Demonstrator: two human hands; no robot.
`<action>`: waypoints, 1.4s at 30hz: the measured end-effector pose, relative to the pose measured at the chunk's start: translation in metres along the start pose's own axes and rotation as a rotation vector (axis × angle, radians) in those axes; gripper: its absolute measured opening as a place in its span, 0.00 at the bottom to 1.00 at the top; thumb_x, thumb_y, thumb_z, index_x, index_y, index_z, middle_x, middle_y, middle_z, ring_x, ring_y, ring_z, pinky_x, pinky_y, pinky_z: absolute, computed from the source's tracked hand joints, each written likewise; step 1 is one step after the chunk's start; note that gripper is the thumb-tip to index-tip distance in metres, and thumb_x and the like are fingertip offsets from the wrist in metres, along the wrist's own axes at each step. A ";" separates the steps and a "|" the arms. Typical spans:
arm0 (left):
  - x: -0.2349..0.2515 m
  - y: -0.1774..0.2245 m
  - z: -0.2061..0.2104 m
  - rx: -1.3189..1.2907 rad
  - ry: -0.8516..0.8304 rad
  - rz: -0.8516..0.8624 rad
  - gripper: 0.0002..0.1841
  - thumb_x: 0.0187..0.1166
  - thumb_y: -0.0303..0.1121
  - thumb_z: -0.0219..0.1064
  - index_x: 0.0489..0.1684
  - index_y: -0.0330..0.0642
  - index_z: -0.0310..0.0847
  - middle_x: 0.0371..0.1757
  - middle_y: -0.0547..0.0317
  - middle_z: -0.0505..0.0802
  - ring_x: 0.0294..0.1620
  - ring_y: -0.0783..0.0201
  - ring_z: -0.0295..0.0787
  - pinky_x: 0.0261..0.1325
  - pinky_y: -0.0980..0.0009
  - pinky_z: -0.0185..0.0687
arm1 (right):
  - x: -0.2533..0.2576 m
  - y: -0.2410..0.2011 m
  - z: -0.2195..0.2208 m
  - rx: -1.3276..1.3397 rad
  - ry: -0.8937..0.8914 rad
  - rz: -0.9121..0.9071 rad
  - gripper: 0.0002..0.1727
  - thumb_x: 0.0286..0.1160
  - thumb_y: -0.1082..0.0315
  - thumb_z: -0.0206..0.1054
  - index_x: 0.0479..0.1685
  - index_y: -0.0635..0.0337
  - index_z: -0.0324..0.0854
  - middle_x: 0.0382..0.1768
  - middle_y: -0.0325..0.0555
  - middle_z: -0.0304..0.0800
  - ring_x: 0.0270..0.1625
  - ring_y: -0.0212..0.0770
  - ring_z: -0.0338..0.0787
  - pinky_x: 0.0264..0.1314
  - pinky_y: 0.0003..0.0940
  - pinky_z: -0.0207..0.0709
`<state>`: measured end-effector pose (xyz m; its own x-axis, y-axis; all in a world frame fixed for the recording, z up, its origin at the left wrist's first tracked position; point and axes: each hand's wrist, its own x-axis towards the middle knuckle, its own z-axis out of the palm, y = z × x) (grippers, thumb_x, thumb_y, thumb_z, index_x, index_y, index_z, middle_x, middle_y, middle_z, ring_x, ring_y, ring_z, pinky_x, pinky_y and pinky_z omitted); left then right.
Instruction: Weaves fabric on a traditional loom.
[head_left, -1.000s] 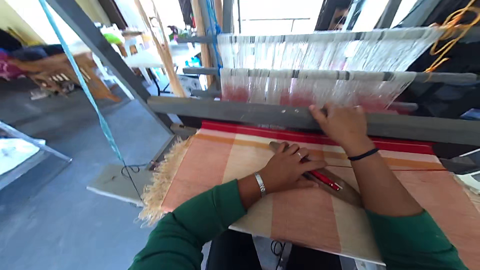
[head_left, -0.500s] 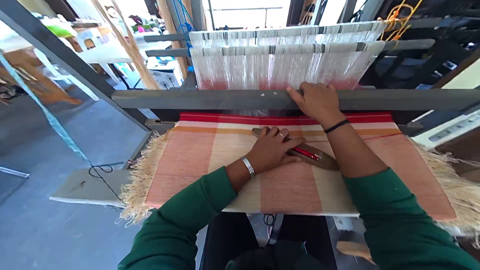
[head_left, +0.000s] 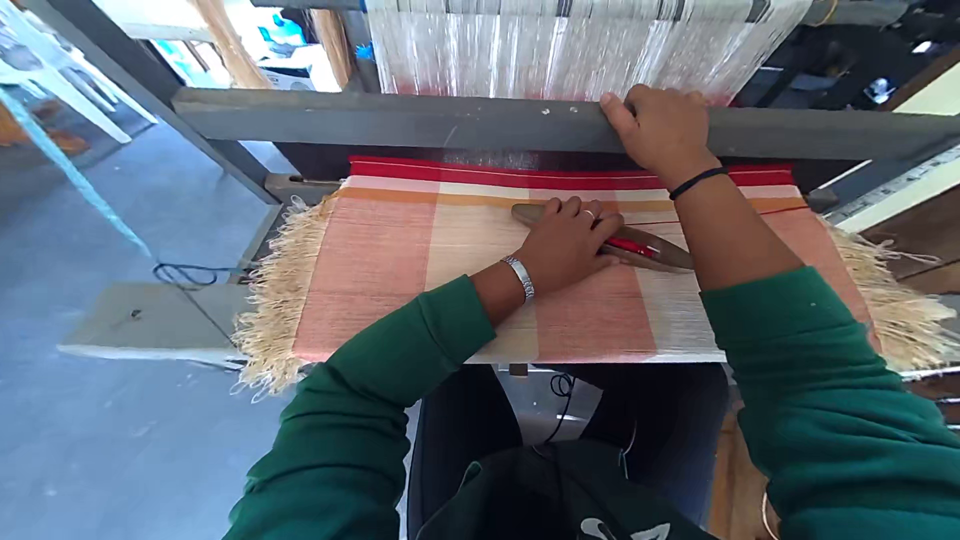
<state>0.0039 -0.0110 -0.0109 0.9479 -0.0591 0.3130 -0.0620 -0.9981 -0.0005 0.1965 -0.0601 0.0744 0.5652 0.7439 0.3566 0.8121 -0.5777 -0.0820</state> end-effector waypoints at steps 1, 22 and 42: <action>-0.001 -0.001 0.001 -0.012 0.007 0.003 0.30 0.84 0.59 0.59 0.81 0.54 0.75 0.69 0.45 0.85 0.67 0.42 0.81 0.66 0.45 0.74 | 0.000 -0.003 0.000 0.002 0.007 0.008 0.46 0.86 0.30 0.33 0.53 0.64 0.83 0.52 0.65 0.90 0.63 0.67 0.87 0.69 0.71 0.65; 0.004 -0.007 0.005 0.041 0.078 0.046 0.33 0.86 0.63 0.51 0.85 0.55 0.71 0.64 0.48 0.85 0.66 0.44 0.80 0.70 0.43 0.69 | 0.071 0.012 0.029 0.056 0.177 0.022 0.42 0.84 0.28 0.39 0.56 0.53 0.89 0.50 0.46 0.95 0.62 0.49 0.89 0.73 0.54 0.68; 0.008 -0.011 0.008 0.041 0.138 0.050 0.33 0.85 0.63 0.52 0.83 0.56 0.74 0.62 0.48 0.87 0.63 0.44 0.82 0.68 0.44 0.71 | 0.030 0.017 0.028 0.013 0.233 -0.017 0.40 0.84 0.28 0.40 0.44 0.48 0.91 0.36 0.40 0.94 0.49 0.46 0.90 0.60 0.51 0.72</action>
<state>0.0147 -0.0003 -0.0157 0.8918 -0.1081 0.4394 -0.0925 -0.9941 -0.0567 0.2309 -0.0380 0.0575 0.5037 0.6550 0.5633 0.8239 -0.5602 -0.0852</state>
